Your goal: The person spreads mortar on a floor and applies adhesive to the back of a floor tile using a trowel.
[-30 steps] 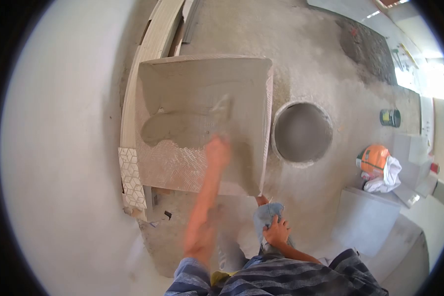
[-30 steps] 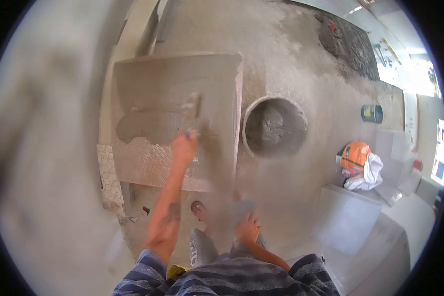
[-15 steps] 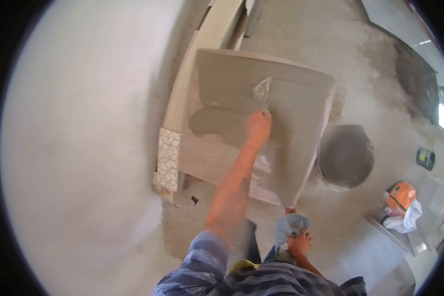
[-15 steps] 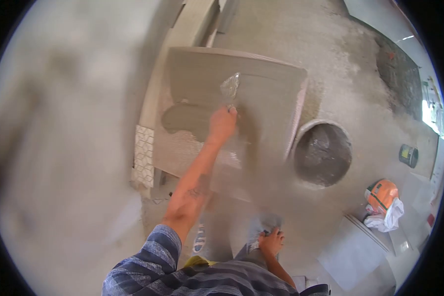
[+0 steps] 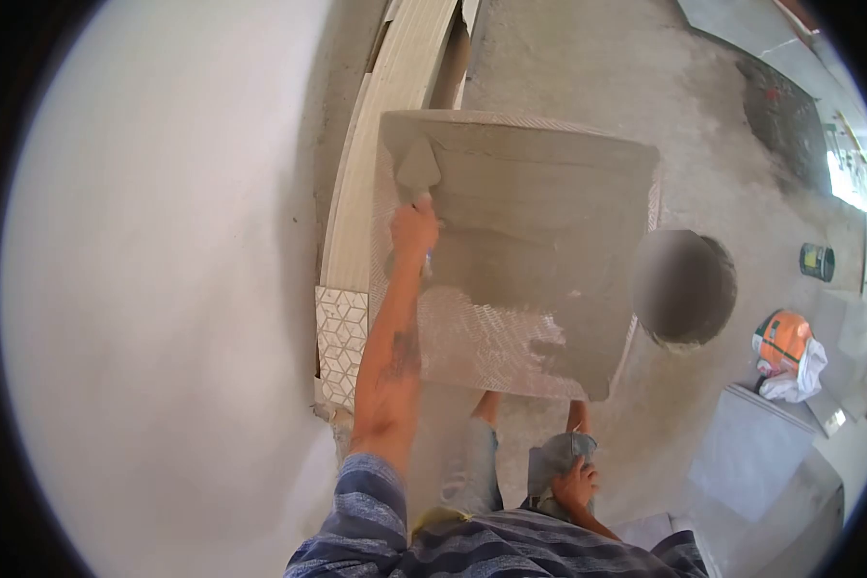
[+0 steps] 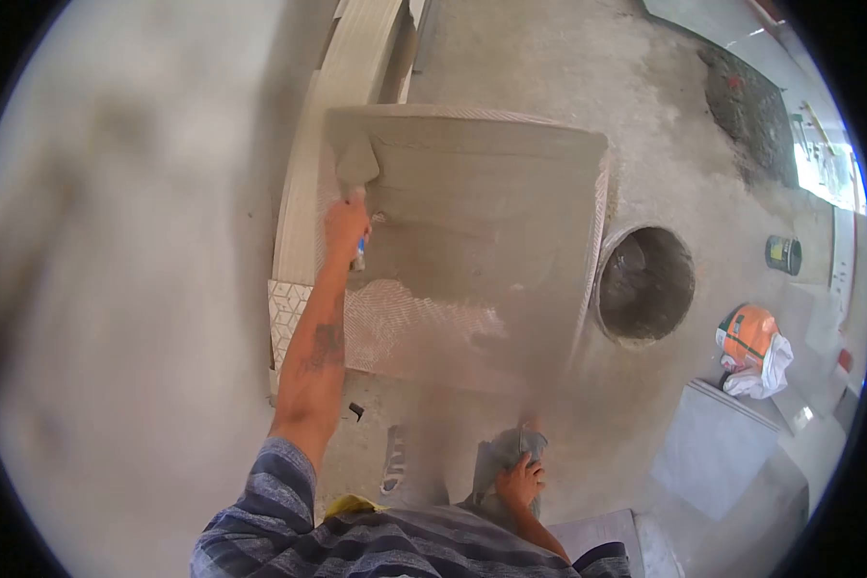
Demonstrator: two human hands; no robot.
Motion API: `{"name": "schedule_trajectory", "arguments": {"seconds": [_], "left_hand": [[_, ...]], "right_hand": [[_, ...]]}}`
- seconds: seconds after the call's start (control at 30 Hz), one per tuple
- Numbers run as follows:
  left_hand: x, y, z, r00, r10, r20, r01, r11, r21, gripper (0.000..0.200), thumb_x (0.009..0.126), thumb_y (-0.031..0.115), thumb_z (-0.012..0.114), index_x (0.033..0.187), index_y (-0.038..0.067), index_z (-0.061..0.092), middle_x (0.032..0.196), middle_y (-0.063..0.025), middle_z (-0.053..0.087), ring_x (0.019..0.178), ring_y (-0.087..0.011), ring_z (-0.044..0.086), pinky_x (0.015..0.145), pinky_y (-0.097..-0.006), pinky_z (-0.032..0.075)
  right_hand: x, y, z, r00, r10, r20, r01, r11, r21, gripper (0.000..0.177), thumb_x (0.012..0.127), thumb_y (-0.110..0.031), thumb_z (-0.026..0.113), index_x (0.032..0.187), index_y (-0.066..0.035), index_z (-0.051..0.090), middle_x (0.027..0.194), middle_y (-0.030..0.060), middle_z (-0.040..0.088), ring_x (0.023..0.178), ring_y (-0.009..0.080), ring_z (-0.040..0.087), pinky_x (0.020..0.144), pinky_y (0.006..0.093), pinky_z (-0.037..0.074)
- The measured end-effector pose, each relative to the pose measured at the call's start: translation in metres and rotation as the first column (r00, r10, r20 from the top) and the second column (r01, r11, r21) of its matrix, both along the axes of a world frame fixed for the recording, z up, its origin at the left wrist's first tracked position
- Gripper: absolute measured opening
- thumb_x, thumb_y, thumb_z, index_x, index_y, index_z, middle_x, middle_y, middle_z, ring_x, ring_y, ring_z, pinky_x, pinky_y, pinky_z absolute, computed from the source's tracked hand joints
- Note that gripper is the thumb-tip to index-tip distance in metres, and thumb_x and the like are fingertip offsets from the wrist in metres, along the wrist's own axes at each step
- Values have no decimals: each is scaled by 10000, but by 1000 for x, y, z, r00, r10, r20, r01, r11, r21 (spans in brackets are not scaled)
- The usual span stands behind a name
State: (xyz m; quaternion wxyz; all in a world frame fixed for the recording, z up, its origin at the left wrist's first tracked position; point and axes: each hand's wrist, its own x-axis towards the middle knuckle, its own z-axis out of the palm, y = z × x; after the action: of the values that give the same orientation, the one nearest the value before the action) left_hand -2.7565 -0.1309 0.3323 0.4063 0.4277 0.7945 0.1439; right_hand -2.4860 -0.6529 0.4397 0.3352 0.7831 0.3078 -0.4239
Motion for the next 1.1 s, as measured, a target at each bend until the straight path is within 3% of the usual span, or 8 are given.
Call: {"name": "schedule_trajectory", "arguments": {"seconds": [0.03,0.1,0.3,0.6,0.7,0.77,0.8,1.1], "left_hand": [[-9,5,-1,970,150,192,-137,987,-82,407,937,403,451,825,35,586,673,-111,583,638,-264,606,596,-458,470],[-21,21,0,579,470,666,-351,881,-316,415,934,432,434,760,72,547,573,-54,527,514,-209,550,500,-413,446],[15,17,5,357,629,691,-489,756,-435,432,913,497,427,703,125,493,553,-10,475,427,-166,448,418,-325,366],[227,3,22,606,411,681,-119,893,-434,403,935,444,420,714,111,472,555,-23,441,424,-158,432,393,-345,371],[274,-10,16,708,166,686,65,952,-298,424,939,430,432,767,60,545,600,-88,553,517,-249,569,479,-418,455],[301,-21,0,894,-370,255,372,927,40,429,939,415,443,857,21,590,708,-158,623,676,-332,629,608,-463,493],[315,-27,-4,829,-558,-46,558,819,133,440,939,408,448,902,1,612,762,-193,657,755,-373,658,672,-486,512],[226,-13,-4,734,-517,-441,631,758,162,397,938,358,460,934,-2,628,821,-251,657,832,-391,660,746,-488,525]], "right_hand": [[-4,-2,4,1000,-9,10,9,999,35,806,764,-376,632,1427,-44,315,1365,266,379,1252,405,377,952,578,348],[-5,2,10,998,-51,41,47,995,84,787,763,-367,634,1410,-38,331,1359,269,381,1248,408,378,950,577,346],[-22,35,27,982,-126,141,109,986,124,725,769,-337,634,1373,-40,366,1313,259,402,1221,409,393,932,577,352],[-37,39,32,986,-167,0,164,969,184,729,775,-335,610,1392,-44,351,1318,289,392,1219,450,383,918,634,337],[-40,25,24,985,-170,-26,172,965,197,714,774,-340,610,1369,-31,367,1308,285,395,1212,447,393,907,649,335],[-33,30,18,976,-214,-33,216,954,208,708,771,-344,613,1356,-25,373,1305,280,396,1216,448,393,904,658,334],[-30,27,19,971,-237,-35,239,954,182,702,772,-342,613,1352,-25,375,1301,274,403,1210,445,398,902,654,341],[20,26,1,982,-183,-40,186,976,110,672,785,-343,618,1344,-44,395,1296,212,440,1201,388,430,893,599,391]]}}
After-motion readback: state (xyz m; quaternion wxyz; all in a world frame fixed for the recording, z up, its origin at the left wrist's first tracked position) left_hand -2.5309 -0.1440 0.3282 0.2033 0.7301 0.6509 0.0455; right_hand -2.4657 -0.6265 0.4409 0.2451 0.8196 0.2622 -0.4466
